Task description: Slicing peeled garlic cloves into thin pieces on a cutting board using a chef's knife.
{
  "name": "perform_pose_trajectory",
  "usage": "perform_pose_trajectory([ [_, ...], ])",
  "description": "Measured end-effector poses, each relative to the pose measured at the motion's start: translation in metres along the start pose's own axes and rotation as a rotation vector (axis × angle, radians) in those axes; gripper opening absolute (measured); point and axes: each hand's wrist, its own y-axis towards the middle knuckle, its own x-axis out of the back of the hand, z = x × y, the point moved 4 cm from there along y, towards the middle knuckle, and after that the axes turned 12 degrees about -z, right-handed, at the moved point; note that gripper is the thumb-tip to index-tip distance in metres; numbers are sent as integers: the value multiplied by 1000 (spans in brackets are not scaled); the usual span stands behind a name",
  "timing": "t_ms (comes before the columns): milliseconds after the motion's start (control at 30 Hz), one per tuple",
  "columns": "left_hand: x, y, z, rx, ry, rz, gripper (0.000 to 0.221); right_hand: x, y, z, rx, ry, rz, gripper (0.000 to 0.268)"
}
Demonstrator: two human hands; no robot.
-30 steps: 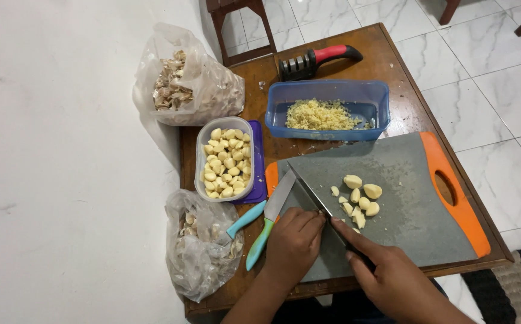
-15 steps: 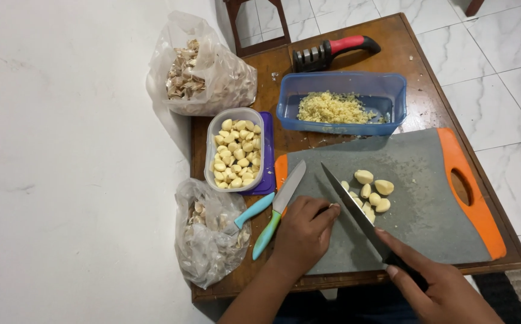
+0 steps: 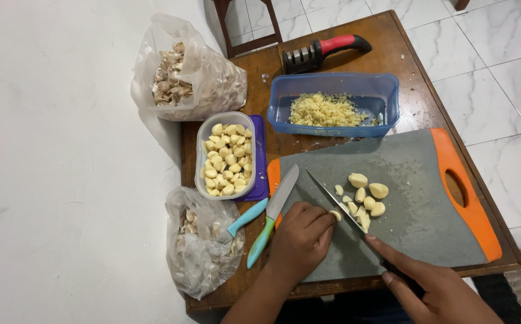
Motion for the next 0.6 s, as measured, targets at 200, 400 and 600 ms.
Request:
perform_pose_trajectory([
  [200, 0, 0, 1, -26, -1, 7, 11, -3, 4, 3, 12, 3, 36, 71],
  [400, -1, 1, -3, -55, 41, 20, 9, -21, 21, 0, 181, 9, -78, 77],
  [600, -2, -2, 1, -39, 12, 19, 11, -4, 6, 28, 192, 145, -132, 72],
])
